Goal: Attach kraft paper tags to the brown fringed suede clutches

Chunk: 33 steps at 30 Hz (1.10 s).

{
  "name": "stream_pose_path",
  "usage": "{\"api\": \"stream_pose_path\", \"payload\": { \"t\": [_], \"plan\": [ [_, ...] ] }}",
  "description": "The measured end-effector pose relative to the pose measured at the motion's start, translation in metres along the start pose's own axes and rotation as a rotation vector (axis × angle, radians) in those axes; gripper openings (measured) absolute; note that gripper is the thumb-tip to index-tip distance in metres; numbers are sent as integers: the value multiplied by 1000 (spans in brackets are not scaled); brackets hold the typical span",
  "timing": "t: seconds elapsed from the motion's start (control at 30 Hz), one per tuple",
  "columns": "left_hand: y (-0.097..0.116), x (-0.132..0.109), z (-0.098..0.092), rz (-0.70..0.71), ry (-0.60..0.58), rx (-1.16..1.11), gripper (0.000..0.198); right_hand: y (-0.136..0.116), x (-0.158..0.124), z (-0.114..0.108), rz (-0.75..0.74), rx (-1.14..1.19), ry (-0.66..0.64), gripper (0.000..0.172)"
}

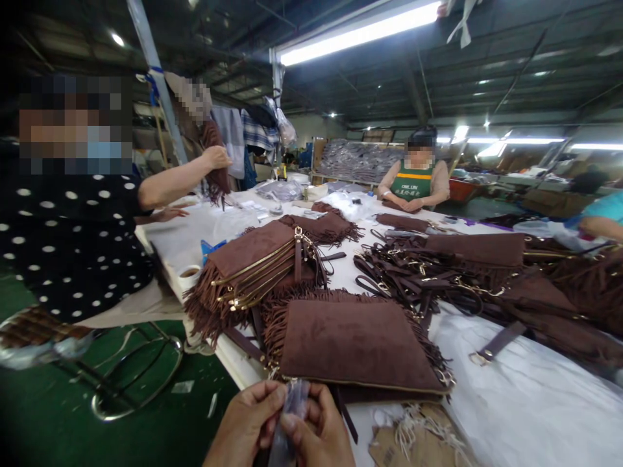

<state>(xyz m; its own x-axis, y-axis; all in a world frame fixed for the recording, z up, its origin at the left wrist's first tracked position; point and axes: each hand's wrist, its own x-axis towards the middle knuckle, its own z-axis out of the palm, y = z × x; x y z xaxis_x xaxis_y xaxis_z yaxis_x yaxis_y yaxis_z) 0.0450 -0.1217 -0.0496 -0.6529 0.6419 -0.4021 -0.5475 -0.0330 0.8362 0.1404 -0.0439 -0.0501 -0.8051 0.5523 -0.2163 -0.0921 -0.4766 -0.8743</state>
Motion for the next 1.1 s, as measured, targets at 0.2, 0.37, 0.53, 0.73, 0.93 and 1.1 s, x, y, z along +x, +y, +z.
{"api": "stream_pose_path", "payload": {
  "t": [0.2, 0.37, 0.53, 0.73, 0.93, 1.1],
  "plan": [
    [3, 0, 11, -17, 91, -1, 54, -7, 0, -2, 5, -62, -16, 54],
    [16, -20, 21, 399, 255, 407, 30, -10, -3, -3, -8, -92, 31, 47],
    [13, -26, 20, 634, 315, 608, 23, -9, 0, -3, -11, -164, 95, 48],
    [21, -22, 17, 638, 298, 777, 18, -12, 0, 7, -81, -153, 227, 46],
    [18, -16, 19, 426, 204, 474, 32, -11, -1, 11, -104, -169, 291, 44],
    [3, -19, 13, 288, 229, 246, 44, -15, -2, 15, -132, -213, 325, 43]
  ]
}}
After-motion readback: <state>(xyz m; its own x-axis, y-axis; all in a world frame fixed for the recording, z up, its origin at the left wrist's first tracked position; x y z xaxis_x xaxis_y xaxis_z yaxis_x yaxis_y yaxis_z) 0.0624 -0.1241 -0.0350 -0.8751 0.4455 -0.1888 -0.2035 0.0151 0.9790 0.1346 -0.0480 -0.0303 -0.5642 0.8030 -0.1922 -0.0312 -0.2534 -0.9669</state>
